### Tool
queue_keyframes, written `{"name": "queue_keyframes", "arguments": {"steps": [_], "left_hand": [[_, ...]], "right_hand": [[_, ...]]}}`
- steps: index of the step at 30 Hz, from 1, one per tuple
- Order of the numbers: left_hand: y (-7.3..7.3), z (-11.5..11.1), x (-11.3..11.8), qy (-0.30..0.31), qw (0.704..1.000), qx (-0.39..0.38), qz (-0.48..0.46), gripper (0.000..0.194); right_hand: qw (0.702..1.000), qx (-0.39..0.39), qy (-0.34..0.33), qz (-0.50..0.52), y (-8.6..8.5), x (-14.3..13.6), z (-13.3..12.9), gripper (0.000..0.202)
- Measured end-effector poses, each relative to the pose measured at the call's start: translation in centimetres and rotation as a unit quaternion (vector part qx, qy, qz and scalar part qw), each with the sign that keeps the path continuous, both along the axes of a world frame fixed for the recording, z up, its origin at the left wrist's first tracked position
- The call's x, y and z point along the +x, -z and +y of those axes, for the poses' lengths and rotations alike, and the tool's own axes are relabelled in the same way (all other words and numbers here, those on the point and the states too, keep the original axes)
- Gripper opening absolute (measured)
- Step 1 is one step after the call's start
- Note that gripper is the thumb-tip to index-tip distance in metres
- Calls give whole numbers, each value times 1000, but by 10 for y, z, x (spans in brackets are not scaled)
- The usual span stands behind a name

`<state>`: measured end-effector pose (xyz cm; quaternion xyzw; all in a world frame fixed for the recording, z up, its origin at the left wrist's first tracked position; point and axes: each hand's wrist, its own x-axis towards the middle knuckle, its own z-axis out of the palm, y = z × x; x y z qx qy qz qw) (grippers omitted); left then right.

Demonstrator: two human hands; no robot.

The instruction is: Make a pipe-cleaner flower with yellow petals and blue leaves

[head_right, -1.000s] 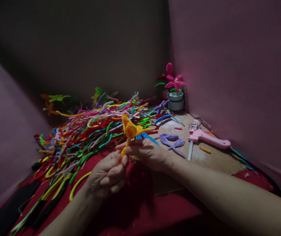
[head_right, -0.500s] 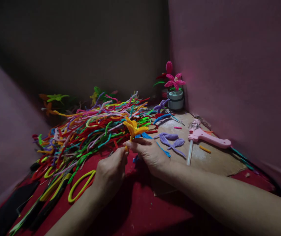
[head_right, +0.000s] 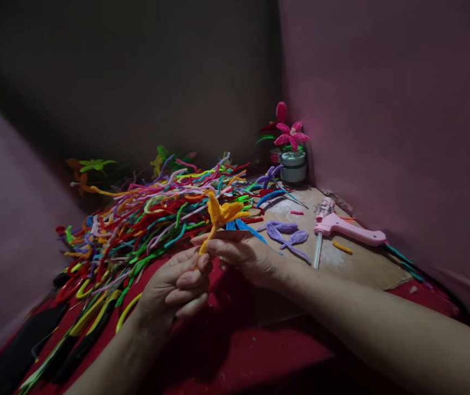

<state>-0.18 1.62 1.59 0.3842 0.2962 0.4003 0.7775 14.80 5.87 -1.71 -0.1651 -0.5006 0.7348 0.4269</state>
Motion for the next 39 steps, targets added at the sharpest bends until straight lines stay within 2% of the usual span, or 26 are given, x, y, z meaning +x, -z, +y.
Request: {"name": "queue_keyframes", "arguments": {"steps": [2,4,5,6,8,9,10,11,12,13,14,18,19,21,24,28,31,33,34,35,36,37,39], "left_hand": [[0,0,0,14,999,11,31,14],[1,0,2,-39,984,75,154,18],[3,0,4,-88,959,131,236,18],[7,-1,5,-142,917,196,318,17],[15,-1,6,-225,806,323,442,12],[19,-1,6,-240,762,364,479,11],[23,-1,5,-242,732,392,502,10],[24,0,5,-238,718,405,514,9],[24,0,4,-235,717,406,516,10],[23,1,4,-232,730,394,508,11],[19,1,3,-227,755,369,492,12],[2,1,4,-157,912,176,336,19],[-1,1,4,-135,939,131,288,20],[-3,1,2,-91,974,67,198,19],[2,2,-3,-15,997,6,73,14],[7,4,-7,62,997,-38,-28,10],[4,3,-4,42,999,-16,15,13],[2,1,0,-16,990,44,131,21],[2,0,1,-56,971,93,215,24],[3,-1,3,-97,934,157,306,25],[5,-2,4,-139,879,231,393,23],[8,-3,4,-175,811,308,466,19],[17,-2,4,-219,674,441,551,13]], "right_hand": [[1000,6,16,7,0,-2,-1,23],[998,10,59,8,1,-4,-2,18],[996,9,84,8,0,-5,-2,17],[994,5,107,7,0,-5,-3,15],[991,-7,134,3,-1,-6,-4,13],[990,-11,143,-2,-2,-7,-5,13],[989,-9,150,-13,-3,-6,-5,13],[988,-5,152,-26,-4,-6,-6,13],[988,0,150,-34,-5,-6,-6,14],[989,4,145,-37,-6,-5,-7,15],[990,8,137,-38,-6,-5,-7,16],[995,22,86,-35,-6,-3,-5,25],[996,13,77,-36,-5,-3,-4,26],[998,-14,59,-24,-4,-2,-3,26],[999,-23,28,2,-4,0,-2,24],[997,-58,-17,44,-5,1,-2,22],[995,-61,-15,72,-3,-2,-3,17],[996,-50,15,70,-1,-4,-2,15],[997,-47,33,60,0,-5,-2,15],[997,-46,50,45,1,-5,-2,15],[996,-45,64,30,2,-6,-1,15],[996,-41,75,16,3,-6,-1,15],[995,-31,92,1,5,-6,-1,14]]}}
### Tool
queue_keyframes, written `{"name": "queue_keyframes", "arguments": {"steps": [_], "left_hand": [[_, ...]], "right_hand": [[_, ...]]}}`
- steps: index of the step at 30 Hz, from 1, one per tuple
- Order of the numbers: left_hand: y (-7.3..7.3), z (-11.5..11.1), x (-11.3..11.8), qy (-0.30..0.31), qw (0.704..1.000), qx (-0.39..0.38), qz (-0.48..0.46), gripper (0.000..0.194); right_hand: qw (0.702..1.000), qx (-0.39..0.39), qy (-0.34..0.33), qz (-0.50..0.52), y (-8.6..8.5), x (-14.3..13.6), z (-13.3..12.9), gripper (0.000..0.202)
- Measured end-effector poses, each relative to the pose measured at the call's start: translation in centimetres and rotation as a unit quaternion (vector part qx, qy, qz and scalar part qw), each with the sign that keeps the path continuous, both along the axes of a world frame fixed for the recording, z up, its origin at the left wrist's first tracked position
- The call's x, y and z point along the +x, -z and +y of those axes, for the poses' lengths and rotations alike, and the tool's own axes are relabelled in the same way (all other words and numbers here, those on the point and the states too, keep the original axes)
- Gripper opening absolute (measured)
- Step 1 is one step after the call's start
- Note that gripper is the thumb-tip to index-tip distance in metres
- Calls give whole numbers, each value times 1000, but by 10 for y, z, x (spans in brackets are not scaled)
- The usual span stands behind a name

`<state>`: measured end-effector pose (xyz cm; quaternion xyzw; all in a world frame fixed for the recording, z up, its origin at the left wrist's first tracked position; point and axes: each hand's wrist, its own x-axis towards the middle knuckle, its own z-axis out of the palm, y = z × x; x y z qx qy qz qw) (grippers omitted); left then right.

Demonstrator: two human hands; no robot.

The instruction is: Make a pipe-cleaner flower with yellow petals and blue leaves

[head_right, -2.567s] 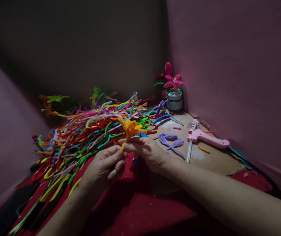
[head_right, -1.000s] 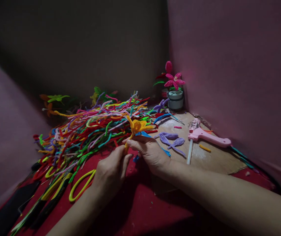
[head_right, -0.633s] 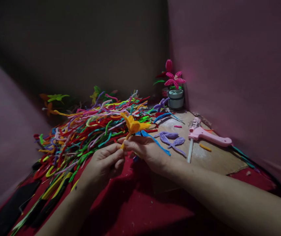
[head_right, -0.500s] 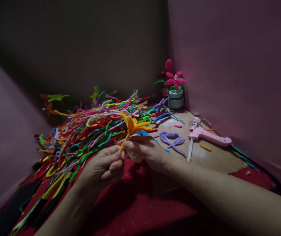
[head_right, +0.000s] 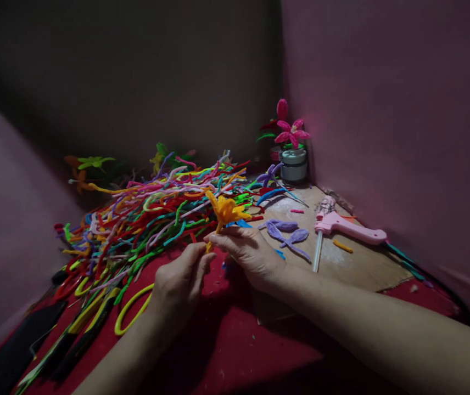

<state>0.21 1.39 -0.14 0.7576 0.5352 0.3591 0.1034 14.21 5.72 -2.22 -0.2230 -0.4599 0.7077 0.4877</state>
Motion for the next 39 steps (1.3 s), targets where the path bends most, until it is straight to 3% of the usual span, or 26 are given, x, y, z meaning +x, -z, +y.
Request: {"name": "queue_keyframes", "arguments": {"steps": [2,4,7,9,10,12,16,18,19,20,21,23,25,27,30,33,36,39], "left_hand": [[8,2,-1,5,994,77,80,14],[10,3,-2,2,992,81,95,15],[1,2,-2,-4,1000,-18,4,14],[-10,0,-1,16,982,-139,-128,17],[-15,0,-1,31,956,-205,-208,19],[-21,-1,-2,74,877,-316,-354,20],[-16,0,-4,191,706,-420,-538,15],[-12,2,-4,235,653,-444,-567,14],[-11,2,-4,242,646,-451,-566,13],[-11,3,-4,234,657,-454,-555,13],[-12,3,-3,212,690,-444,-530,15],[-15,2,-1,144,808,-377,-430,23],[-14,-1,1,75,929,-244,-268,25],[-8,-3,2,31,987,-103,-117,16],[-1,-3,1,0,999,-38,-36,14],[-4,-2,1,6,982,-137,-126,21],[-15,0,1,35,922,-270,-275,26],[-18,0,-1,92,826,-374,-411,25]], "right_hand": [[1000,1,6,0,1,0,-1,13],[1000,-6,3,9,0,0,-2,12],[1000,-6,-7,9,-3,1,-3,13],[1000,0,-15,1,-5,1,-3,13],[1000,-1,-18,0,-6,1,-3,14],[999,-12,-35,6,-6,2,-2,17],[996,-13,-87,30,-6,4,-2,26],[995,3,-95,45,-5,4,-2,24],[995,11,-88,48,-5,4,-2,22],[996,15,-76,48,-5,4,-2,19],[997,15,-59,44,-4,3,-2,17],[999,0,-22,31,-3,3,-1,16],[1000,-21,-1,21,-2,2,0,17],[1000,-26,6,17,-3,1,0,15],[1000,-5,11,13,-6,1,-2,12],[1000,19,-2,1,-7,1,-3,13],[998,35,-44,-9,-7,3,-4,17],[997,36,-57,-21,-7,5,-3,21]]}}
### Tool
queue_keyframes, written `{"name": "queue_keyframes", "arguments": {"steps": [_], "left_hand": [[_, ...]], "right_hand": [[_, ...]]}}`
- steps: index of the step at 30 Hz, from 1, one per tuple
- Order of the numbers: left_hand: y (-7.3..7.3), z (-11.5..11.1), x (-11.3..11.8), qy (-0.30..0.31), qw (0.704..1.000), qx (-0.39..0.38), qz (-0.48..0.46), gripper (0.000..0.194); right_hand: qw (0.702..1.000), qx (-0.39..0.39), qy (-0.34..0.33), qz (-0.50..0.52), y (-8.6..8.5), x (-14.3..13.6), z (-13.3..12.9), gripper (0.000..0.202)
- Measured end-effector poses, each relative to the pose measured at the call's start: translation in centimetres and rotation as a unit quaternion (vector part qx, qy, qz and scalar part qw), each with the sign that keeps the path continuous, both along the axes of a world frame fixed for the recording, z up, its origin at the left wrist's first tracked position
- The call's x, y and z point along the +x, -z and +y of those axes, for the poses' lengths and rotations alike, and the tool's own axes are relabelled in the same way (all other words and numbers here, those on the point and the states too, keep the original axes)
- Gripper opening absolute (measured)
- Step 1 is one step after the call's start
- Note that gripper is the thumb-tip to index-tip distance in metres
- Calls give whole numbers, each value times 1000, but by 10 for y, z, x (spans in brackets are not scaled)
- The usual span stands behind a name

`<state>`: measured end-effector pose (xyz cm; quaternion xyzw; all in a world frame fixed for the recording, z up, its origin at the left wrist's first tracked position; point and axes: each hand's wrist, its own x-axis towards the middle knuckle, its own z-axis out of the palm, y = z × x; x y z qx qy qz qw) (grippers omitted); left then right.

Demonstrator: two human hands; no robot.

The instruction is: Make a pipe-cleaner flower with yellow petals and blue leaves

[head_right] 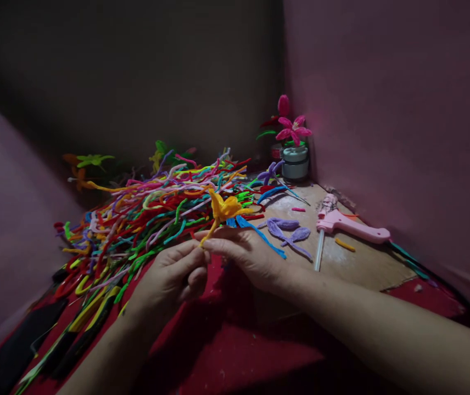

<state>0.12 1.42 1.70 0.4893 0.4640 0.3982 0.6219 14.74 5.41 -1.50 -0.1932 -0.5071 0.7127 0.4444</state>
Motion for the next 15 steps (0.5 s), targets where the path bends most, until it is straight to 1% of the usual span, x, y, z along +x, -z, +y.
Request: {"name": "queue_keyframes", "arguments": {"steps": [2,4,6,8,9,10,11,12,13,14,15], "left_hand": [[3,1,-2,36,993,-45,-101,22],[8,2,-5,70,980,-76,-173,18],[11,4,-6,98,967,-103,-212,15],[11,5,-6,115,965,-115,-207,15],[10,5,-5,110,973,-104,-176,18],[9,4,-4,93,985,-76,-120,21],[9,3,-3,61,997,-26,-39,24],[9,2,-2,18,997,47,60,24],[10,1,-1,-27,976,134,168,23],[12,0,0,-71,932,228,273,19],[14,-1,1,-94,876,310,357,14]], "right_hand": [[1000,-10,-4,0,0,1,2,23],[999,-27,-17,14,1,1,4,24],[998,-40,-38,36,3,0,6,23],[997,-44,-43,47,5,0,7,21],[997,-45,-35,47,6,0,7,20],[998,-46,-20,44,6,-1,6,19],[998,-49,1,42,7,-1,6,18],[997,-52,23,42,8,-2,5,18],[997,-55,42,44,8,-3,4,17],[996,-58,57,47,9,-4,3,16],[995,-61,68,49,9,-4,2,15]]}}
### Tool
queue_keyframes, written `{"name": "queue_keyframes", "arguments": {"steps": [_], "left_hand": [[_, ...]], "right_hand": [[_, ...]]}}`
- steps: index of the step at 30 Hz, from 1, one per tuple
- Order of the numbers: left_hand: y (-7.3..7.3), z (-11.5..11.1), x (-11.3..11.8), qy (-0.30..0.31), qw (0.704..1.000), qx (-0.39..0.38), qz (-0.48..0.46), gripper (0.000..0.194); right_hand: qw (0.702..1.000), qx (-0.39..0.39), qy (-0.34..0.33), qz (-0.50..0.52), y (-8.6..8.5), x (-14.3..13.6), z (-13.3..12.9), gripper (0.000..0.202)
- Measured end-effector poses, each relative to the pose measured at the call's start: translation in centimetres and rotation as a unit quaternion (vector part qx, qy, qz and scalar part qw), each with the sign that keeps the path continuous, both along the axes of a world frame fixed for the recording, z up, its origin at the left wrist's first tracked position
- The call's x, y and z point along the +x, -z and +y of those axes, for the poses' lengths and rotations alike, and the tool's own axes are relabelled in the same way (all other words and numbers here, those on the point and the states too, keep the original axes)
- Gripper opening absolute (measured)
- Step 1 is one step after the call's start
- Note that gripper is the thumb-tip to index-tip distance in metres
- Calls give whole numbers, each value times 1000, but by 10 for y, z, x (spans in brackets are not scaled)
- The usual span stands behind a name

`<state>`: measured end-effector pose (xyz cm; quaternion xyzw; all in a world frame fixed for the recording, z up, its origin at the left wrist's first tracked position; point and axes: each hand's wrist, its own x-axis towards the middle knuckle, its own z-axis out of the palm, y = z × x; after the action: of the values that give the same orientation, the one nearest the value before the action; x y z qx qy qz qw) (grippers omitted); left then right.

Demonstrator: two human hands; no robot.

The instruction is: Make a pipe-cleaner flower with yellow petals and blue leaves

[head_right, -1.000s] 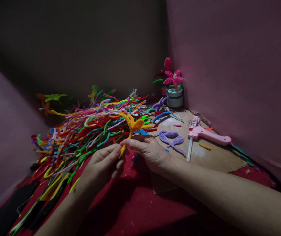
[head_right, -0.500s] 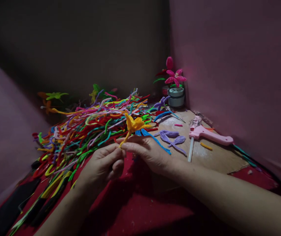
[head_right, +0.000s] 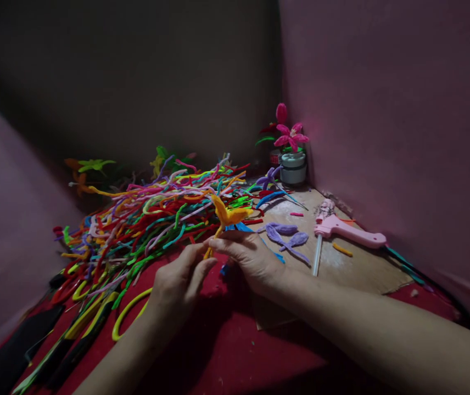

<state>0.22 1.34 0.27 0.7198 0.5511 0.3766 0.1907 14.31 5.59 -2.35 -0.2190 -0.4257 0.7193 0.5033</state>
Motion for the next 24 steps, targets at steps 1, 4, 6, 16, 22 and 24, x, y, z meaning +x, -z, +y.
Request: {"name": "queue_keyframes", "arguments": {"steps": [1,4,6,16,22,24], "left_hand": [[3,-1,1,-7,995,62,82,13],[11,0,2,-22,958,146,247,14],[14,1,3,-26,939,166,299,17],[14,-3,9,-46,952,120,276,14],[10,-1,6,-25,988,42,150,16],[6,-2,6,-2,998,-47,29,19]], "right_hand": [[1000,-1,7,0,0,-1,-1,13],[1000,12,25,-12,0,-3,-4,12],[999,18,36,-31,0,-3,-5,13],[999,-9,47,-11,-6,-4,-7,13],[999,-5,30,-11,0,-5,-5,12],[1000,-2,20,-12,-1,-4,-5,11]]}}
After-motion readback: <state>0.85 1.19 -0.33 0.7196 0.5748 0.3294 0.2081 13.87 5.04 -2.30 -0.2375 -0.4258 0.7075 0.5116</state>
